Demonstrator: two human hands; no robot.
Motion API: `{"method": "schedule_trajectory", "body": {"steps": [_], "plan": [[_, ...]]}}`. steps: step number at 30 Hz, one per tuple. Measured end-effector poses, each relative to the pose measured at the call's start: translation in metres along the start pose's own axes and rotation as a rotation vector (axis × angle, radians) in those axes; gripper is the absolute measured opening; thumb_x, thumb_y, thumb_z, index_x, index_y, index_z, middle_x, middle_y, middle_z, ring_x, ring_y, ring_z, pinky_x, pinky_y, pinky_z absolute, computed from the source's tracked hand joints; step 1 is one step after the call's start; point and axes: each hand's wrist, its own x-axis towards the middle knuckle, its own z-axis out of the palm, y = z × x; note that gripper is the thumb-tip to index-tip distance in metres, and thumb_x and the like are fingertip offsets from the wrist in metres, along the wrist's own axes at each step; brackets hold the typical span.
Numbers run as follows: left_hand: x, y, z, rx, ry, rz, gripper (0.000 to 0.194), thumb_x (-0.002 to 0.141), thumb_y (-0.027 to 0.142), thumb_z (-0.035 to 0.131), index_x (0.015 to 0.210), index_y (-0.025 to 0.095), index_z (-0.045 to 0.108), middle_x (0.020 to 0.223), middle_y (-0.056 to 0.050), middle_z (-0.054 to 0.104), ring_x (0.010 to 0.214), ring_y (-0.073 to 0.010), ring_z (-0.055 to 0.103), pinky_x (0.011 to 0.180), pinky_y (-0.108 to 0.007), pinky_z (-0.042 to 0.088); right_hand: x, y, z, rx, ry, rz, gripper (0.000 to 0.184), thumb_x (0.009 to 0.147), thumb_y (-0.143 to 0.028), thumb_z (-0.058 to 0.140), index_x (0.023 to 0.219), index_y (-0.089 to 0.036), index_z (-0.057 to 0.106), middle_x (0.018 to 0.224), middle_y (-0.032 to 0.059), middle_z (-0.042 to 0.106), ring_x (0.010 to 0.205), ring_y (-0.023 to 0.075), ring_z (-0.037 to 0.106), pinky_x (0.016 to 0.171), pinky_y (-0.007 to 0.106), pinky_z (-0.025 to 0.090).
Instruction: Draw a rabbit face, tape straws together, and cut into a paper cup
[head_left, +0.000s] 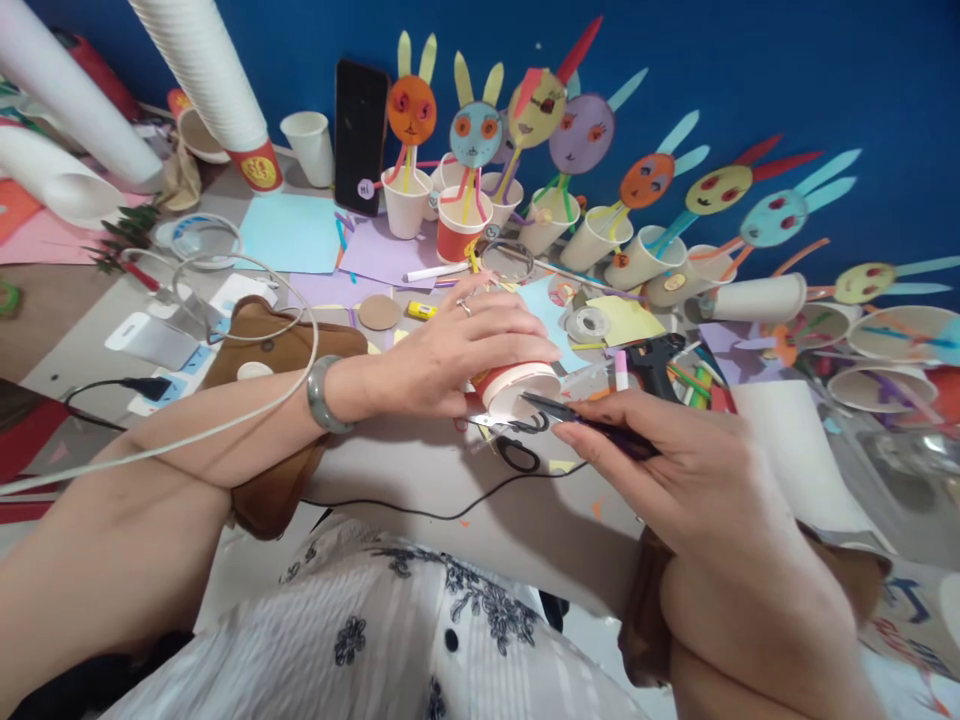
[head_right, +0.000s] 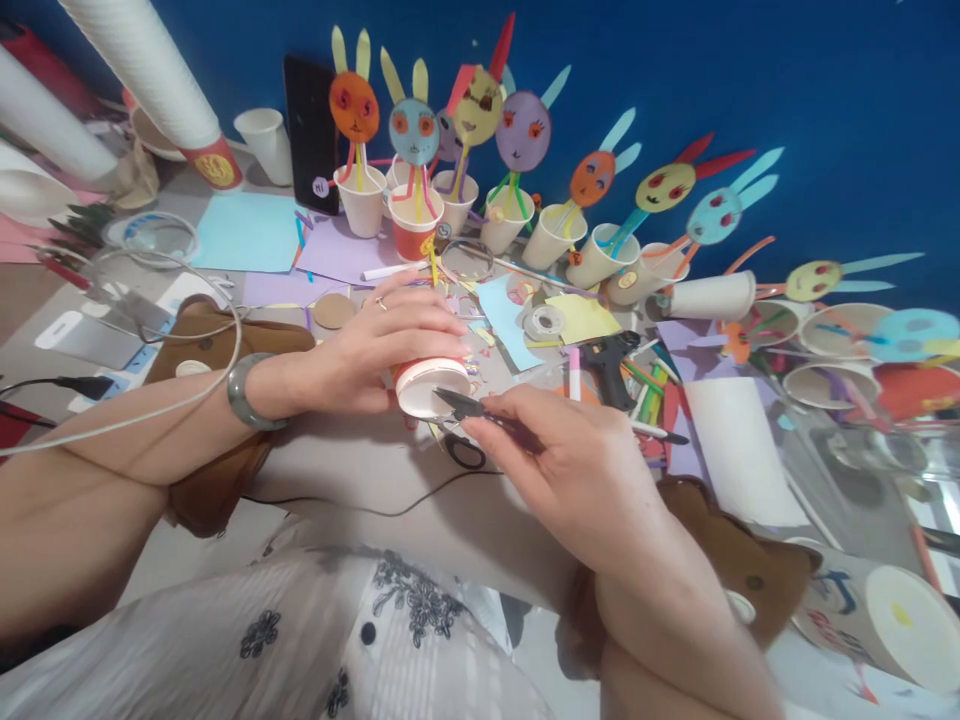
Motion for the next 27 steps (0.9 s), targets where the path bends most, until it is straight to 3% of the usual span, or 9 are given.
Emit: {"method": "schedule_trajectory", "body": {"steps": [6,12,14,23,27], "plan": [[0.003,0.001,0.0,-0.039,0.004,0.034,0.032,0.1,0.036,0.062,0.129,0.024,0.059,0.123,-0.009,0.072,0.119,-0.023,0.066,0.112,-0.05,0.044,0.001,0.001,-0.001,-0.077,0.011,-0.061,0.018,0.098,-0.034,0.068,0.087,-0.02,0.07,0.071,-0.0018,0.074,0.055,0.0101,0.063,0.053,0.024,0.045],[0.007,0.006,-0.003,-0.224,-0.022,-0.048,0.036,0.098,0.038,0.065,0.13,0.023,0.059,0.122,-0.01,0.071,0.121,-0.023,0.067,0.11,-0.047,0.048,0.002,-0.001,-0.003,-0.127,0.064,-0.13,0.007,0.095,-0.024,0.073,0.093,-0.022,0.067,0.072,-0.0027,0.073,0.054,0.0086,0.063,0.053,0.022,0.045],[0.007,0.007,-0.004,-0.265,-0.015,-0.071,0.04,0.096,0.039,0.066,0.133,0.026,0.059,0.124,-0.01,0.071,0.121,-0.0241,0.067,0.111,-0.048,0.048,0.003,-0.002,-0.003,-0.145,0.082,-0.144,0.01,0.093,-0.02,0.075,0.094,-0.023,0.065,0.072,-0.0029,0.073,0.054,0.0087,0.063,0.053,0.022,0.046],[0.006,0.006,-0.005,-0.337,-0.013,-0.126,0.05,0.092,0.038,0.068,0.138,0.024,0.056,0.129,-0.014,0.07,0.122,-0.0268,0.066,0.109,-0.047,0.051,-0.001,0.004,0.007,-0.086,0.199,-0.115,0.01,0.091,-0.027,0.075,0.101,-0.03,0.073,0.074,-0.0013,0.075,0.054,0.0148,0.065,0.05,0.031,0.047],[0.006,0.006,-0.005,-0.322,0.009,-0.137,0.051,0.092,0.038,0.07,0.138,0.023,0.056,0.131,-0.014,0.07,0.122,-0.0263,0.067,0.108,-0.046,0.052,-0.002,0.007,0.011,-0.11,0.265,-0.21,0.017,0.091,-0.023,0.076,0.106,-0.03,0.073,0.082,0.0016,0.079,0.06,0.0176,0.07,0.053,0.032,0.05]]}}
